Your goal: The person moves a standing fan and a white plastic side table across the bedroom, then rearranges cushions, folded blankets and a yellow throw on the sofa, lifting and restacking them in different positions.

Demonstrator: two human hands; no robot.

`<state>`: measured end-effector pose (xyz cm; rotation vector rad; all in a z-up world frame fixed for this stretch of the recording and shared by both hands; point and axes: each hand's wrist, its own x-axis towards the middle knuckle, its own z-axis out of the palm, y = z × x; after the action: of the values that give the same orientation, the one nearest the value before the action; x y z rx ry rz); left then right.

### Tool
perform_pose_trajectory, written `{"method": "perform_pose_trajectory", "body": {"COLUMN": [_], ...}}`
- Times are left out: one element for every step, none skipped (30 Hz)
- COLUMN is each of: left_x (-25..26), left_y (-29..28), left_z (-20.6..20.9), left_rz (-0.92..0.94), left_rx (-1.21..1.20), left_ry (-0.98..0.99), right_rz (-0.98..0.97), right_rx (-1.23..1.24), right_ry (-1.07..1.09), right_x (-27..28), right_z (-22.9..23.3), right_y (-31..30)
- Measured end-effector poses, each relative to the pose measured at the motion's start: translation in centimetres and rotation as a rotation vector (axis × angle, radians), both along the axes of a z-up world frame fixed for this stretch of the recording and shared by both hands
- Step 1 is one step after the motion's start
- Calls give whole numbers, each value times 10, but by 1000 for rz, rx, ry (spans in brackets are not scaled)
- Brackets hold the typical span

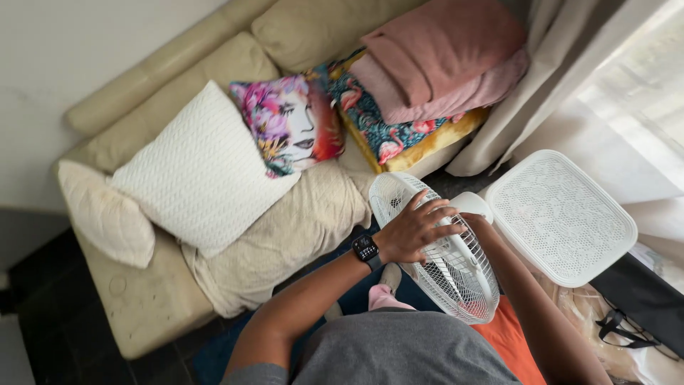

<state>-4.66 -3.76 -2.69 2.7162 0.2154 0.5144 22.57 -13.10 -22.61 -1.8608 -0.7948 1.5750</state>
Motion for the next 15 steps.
{"method": "perform_pose_trajectory", "body": {"left_x": [-2,-6,-11,-16,-23,-29,-35,-41,-47,-54,-62,-72,-82,-92,-104], "left_y": [2,2,3,2,-1,-6,-10,-18,-21,-24,-30,-36,-42,-47,-55], "left_z": [3,8,14,21,28,34,41,48,57,65,71,76,80,83,84], "left_rz": [15,19,20,21,36,50,61,74,87,101,118,136,163,182,206], "left_rx": [9,-20,-45,-69,-59,-49,-31,-45,-44,-44,-34,-24,-21,-21,-28], "left_ry": [-32,-20,-9,2,-19,-40,-66,-63,-62,-60,-52,-44,-35,-57,-79], "right_rz": [13,29,37,45,55,70,77,89,100,108,114,132,150,164,184], "right_rx": [-4,-7,-3,-1,-4,-1,2,8,26,45,62,77,84,92,92], "right_ry": [-14,-25,-32,-38,-43,-50,-58,-66,-75,-86,-91,-97,-102,-104,-108], "right_x": [1,1,-1,-4,-8,-11,-15,-17,-20,-23,-27,-32,-38,-45,-54], "right_z": [3,8,12,18,22,27,33,40,47,54,60,65,69,72,75], "right_y": [1,2,6,7,5,2,0,-2,6,13,19,26,26,26,24]}}
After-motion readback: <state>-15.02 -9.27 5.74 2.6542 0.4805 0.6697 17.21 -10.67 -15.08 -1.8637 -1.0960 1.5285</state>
